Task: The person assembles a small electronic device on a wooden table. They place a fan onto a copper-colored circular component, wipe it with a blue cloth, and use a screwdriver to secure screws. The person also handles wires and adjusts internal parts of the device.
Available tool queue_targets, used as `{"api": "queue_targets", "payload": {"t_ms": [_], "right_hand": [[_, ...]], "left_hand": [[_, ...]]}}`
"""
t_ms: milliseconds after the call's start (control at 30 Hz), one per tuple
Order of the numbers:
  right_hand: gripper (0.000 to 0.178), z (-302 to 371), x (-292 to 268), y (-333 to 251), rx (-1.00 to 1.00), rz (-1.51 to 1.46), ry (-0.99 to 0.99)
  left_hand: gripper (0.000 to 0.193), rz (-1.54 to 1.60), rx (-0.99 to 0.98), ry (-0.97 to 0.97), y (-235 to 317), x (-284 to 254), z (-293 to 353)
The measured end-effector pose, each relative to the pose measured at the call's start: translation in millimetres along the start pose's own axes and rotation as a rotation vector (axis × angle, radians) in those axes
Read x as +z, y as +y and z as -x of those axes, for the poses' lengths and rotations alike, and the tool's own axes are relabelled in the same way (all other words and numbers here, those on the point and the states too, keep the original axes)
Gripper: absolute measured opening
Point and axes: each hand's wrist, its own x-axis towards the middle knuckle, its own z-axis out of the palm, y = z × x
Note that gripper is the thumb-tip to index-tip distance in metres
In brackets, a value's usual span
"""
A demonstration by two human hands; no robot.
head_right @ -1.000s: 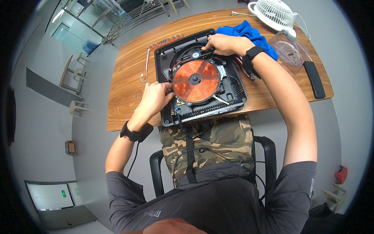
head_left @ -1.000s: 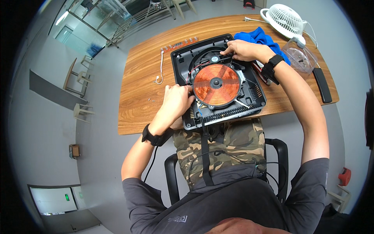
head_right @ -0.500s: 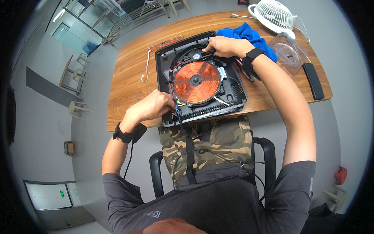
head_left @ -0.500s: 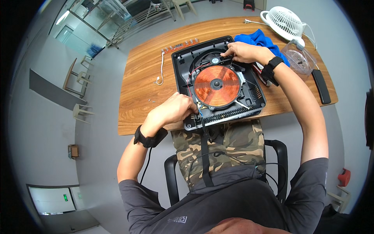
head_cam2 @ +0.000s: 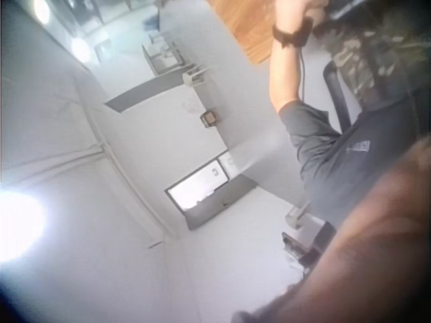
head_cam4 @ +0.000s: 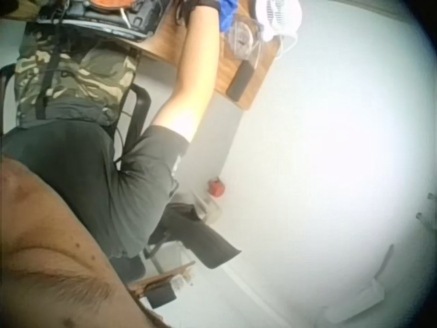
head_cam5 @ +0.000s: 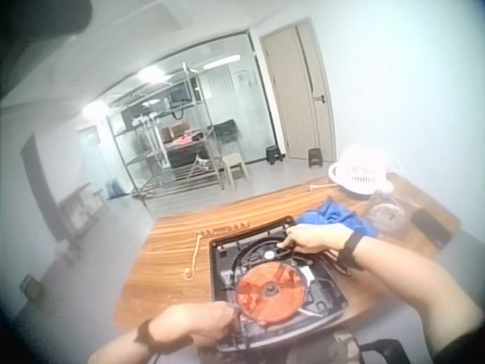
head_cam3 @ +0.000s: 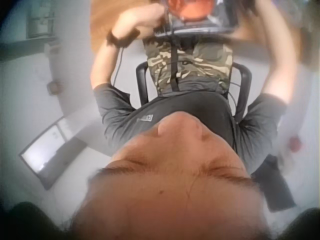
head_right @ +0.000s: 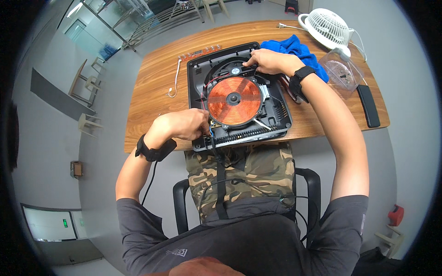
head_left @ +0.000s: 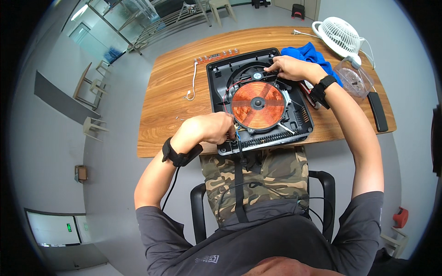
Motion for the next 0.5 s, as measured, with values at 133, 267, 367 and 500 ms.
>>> {"api": "queue_targets", "payload": {"t_ms": [133,267,367,500], "right_hand": [[0.056,2,3,7,-0.007,0.015,0.01],[0.056,0,1,3,-0.014,0.01,0.004],[0.057,1,0,2,-0.008,0.008,-0.002],[0.057,1,-1,0,-0.004,0.006,-0.004]], "left_hand": [[0.034,0.019,0.006,-0.038,-2,-9,-2],[0.034,0.082,0.0,-0.021,-16,-5,-5],[0.034,0.098,0.025,-0.009,-17,-7,-6],[0.033,0.09,0.037,-0.006,-12,-9,-6]]}}
